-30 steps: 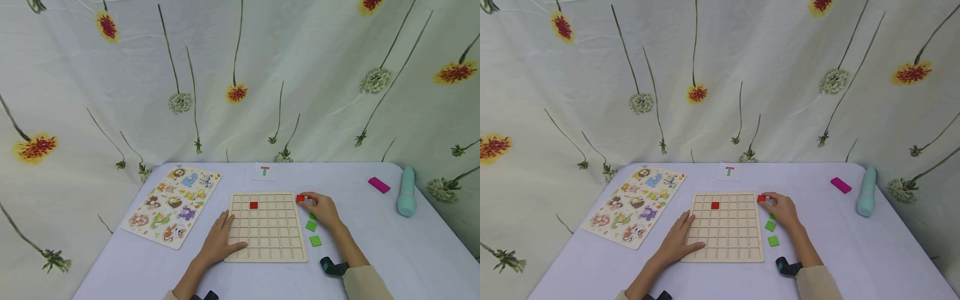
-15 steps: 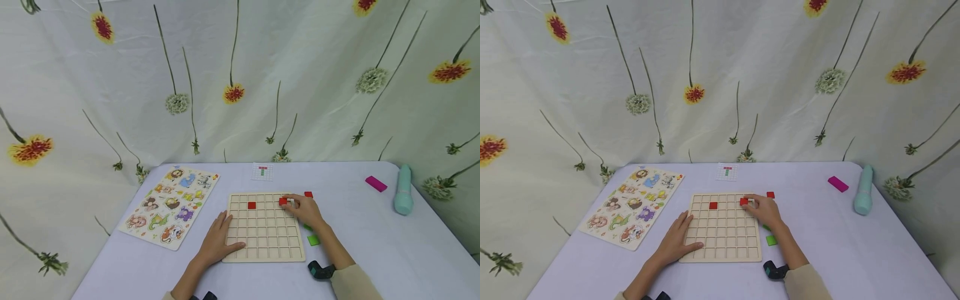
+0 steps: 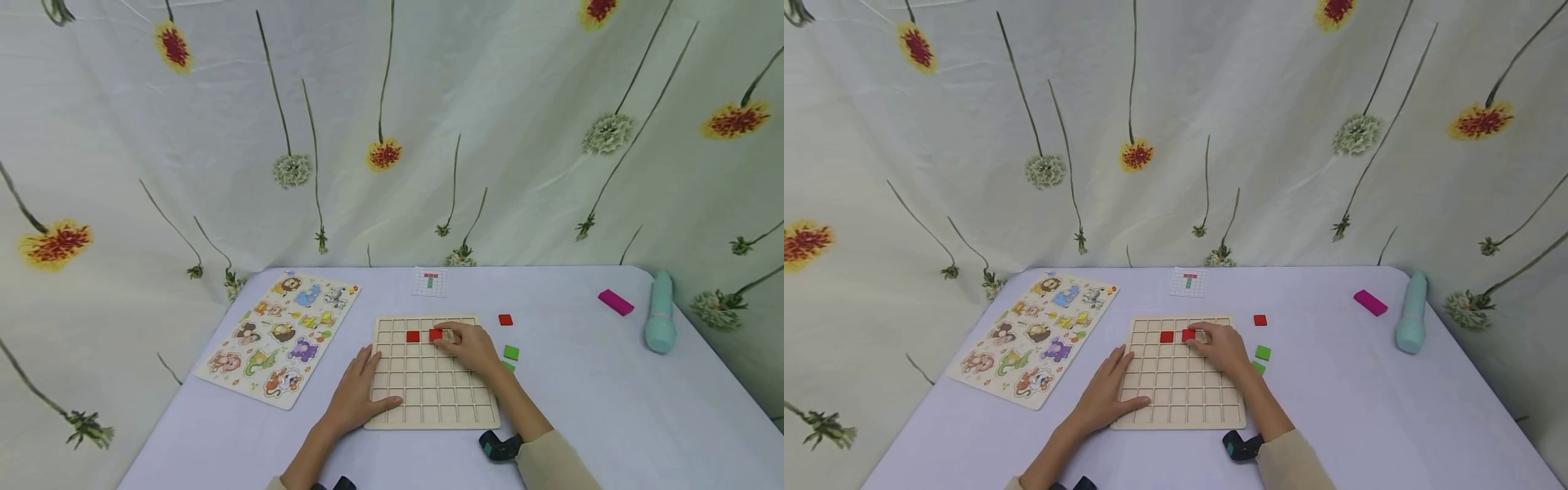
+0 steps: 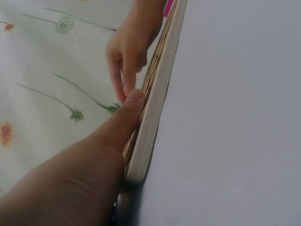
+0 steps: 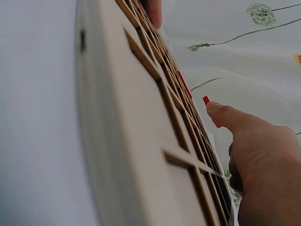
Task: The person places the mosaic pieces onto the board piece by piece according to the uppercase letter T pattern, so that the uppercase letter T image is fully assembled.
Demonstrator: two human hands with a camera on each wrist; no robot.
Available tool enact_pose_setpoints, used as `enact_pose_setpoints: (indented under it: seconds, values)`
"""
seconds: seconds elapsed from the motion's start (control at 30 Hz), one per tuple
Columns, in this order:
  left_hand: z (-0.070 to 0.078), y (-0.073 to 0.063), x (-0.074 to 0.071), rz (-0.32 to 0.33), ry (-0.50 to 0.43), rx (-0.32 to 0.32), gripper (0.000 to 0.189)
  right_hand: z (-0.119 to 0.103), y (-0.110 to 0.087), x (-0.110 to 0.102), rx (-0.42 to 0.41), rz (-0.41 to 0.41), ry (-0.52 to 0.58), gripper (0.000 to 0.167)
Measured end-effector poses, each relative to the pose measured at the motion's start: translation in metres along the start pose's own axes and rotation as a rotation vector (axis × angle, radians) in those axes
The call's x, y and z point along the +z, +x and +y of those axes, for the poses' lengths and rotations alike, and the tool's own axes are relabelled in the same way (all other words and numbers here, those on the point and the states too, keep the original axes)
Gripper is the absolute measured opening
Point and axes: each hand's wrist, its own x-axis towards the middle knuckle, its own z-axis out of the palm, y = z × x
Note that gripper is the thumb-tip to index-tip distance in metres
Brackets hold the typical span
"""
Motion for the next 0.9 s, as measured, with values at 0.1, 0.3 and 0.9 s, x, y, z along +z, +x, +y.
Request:
enact_pose_setpoints:
  seconds: [0.1, 0.3, 0.9]
  values:
    - [0.001, 0.001, 0.002, -0.002, -0.003, 0.004, 0.099, -0.002, 0.001, 0.003, -0.006, -0.002, -0.001, 0.034]
    - [0.002, 0.004, 0.006, -0.004, -0.006, 0.009, 0.099, -0.002, 0.004, 0.006, -0.012, -0.011, -0.05, 0.033]
    - [-0.002, 0.003, 0.004, 0.012, 0.01, -0.007, 0.101, -0.007, 0.009, 0.015, -0.04, -0.018, -0.105, 0.033]
